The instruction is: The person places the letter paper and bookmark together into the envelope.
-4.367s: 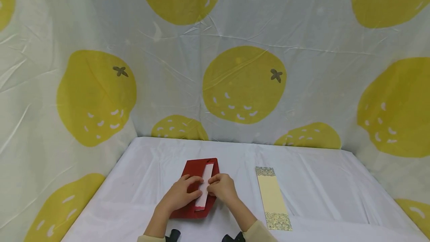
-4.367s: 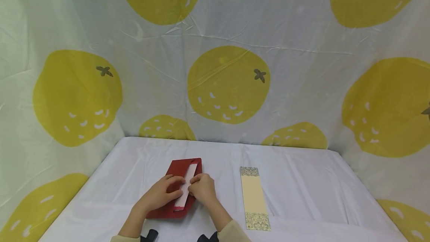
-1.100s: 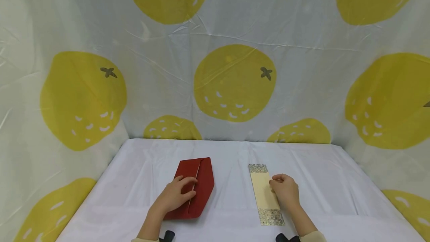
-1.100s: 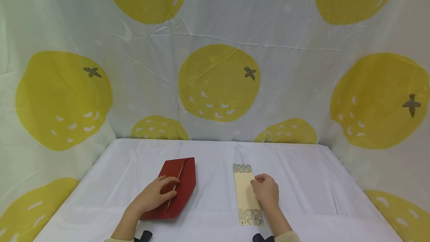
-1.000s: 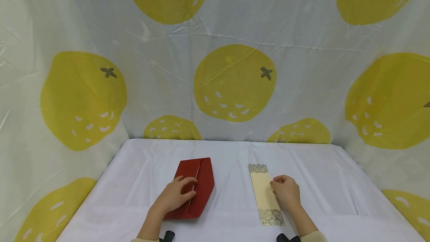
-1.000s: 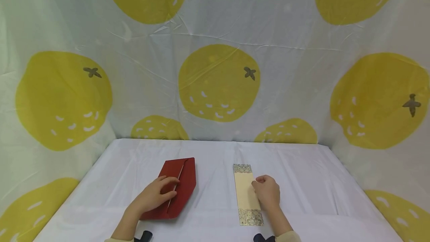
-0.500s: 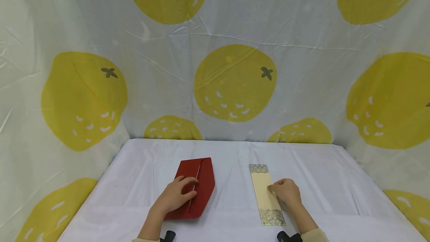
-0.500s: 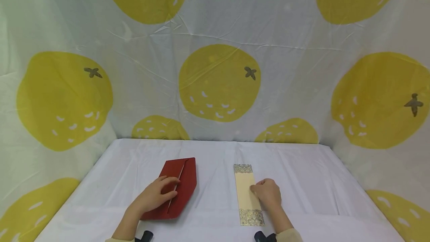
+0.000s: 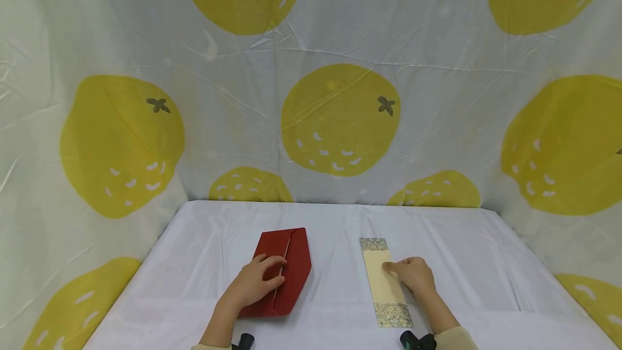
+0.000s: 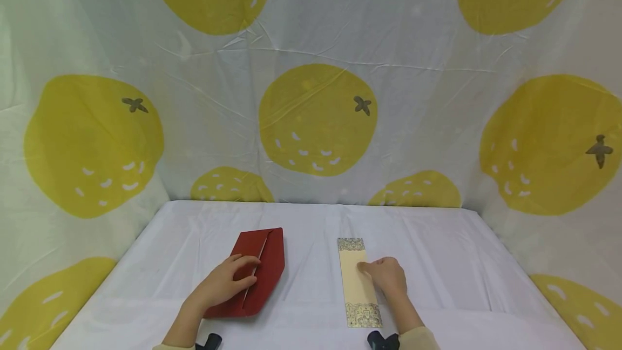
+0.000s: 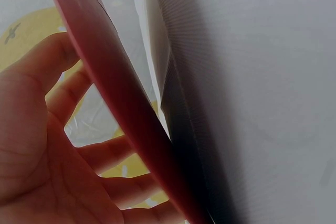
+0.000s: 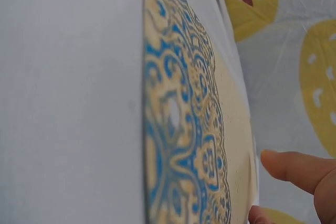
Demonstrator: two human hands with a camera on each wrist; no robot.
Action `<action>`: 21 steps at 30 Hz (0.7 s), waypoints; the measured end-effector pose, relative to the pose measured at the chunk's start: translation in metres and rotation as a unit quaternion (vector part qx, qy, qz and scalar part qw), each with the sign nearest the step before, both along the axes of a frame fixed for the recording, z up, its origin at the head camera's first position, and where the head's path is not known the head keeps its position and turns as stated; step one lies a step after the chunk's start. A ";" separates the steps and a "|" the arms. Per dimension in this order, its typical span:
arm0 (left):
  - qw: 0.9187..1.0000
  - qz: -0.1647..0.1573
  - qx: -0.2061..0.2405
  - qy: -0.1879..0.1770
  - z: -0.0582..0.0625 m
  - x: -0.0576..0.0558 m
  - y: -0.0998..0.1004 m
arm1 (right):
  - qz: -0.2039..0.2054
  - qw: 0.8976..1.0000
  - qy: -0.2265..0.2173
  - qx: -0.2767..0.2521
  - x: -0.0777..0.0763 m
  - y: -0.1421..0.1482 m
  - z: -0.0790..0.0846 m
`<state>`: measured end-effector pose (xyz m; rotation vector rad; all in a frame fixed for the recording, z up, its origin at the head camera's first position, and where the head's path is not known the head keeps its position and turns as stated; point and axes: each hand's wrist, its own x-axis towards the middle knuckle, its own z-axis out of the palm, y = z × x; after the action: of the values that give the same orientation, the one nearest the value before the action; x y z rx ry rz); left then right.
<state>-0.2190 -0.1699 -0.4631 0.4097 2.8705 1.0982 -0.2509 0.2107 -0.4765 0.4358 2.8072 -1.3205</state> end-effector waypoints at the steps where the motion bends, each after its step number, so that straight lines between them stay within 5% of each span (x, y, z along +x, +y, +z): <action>1: 1.000 0.000 0.000 -0.001 0.000 0.000 0.000 | 0.001 1.000 -0.003 0.005 -0.001 -0.001 0.000; 15: 1.000 0.003 0.006 -0.012 0.005 0.003 0.000 | 0.017 0.998 -0.026 0.055 -0.009 -0.009 0.008; 21: 1.000 0.003 0.005 -0.010 0.005 0.003 0.000 | 0.001 1.000 -0.017 0.008 -0.008 -0.003 0.005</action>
<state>-0.2156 -0.1694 -0.4579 0.3898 2.8517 1.1118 -0.2586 0.2081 -0.4711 0.4529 2.7909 -1.2790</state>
